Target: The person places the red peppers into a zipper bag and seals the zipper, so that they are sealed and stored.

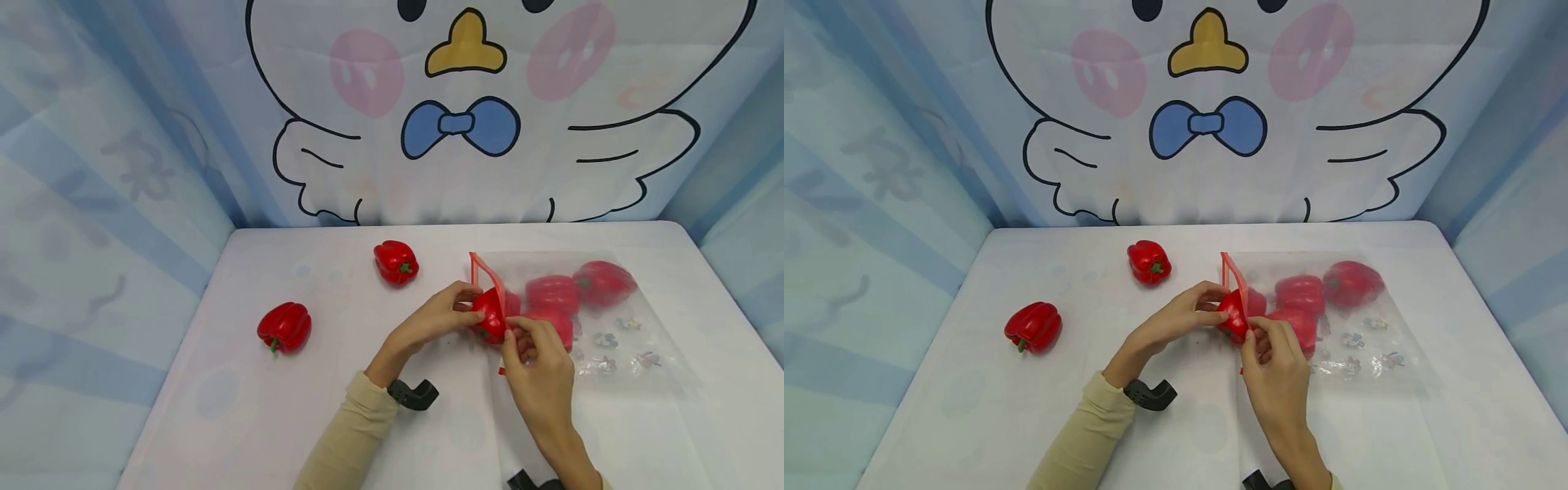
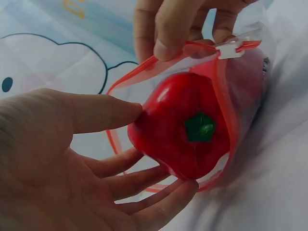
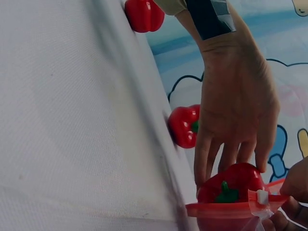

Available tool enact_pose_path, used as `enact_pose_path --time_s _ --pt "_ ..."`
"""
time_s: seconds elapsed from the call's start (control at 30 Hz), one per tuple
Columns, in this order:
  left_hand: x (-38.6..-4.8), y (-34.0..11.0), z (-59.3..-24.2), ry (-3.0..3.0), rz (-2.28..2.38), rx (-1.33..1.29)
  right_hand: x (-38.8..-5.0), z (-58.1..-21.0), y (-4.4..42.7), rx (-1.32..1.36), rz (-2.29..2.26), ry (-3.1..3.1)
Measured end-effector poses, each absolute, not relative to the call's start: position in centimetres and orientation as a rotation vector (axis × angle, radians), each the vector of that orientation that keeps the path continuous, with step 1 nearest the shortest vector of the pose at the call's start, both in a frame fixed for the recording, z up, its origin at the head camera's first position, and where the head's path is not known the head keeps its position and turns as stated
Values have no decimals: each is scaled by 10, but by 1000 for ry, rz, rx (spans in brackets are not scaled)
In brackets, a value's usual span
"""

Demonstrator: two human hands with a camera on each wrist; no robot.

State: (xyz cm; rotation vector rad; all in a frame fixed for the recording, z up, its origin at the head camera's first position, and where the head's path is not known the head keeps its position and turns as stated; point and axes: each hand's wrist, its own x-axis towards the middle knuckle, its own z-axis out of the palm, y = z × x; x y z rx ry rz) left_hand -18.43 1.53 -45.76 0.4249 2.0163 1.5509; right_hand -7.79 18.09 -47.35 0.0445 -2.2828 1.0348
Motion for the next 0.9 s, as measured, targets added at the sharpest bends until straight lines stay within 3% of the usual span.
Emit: enact_pose_path --time_s 0.9 --pt "-181 31 -475 1978 1539 598 -78 -474 182 52 1017 -2273"
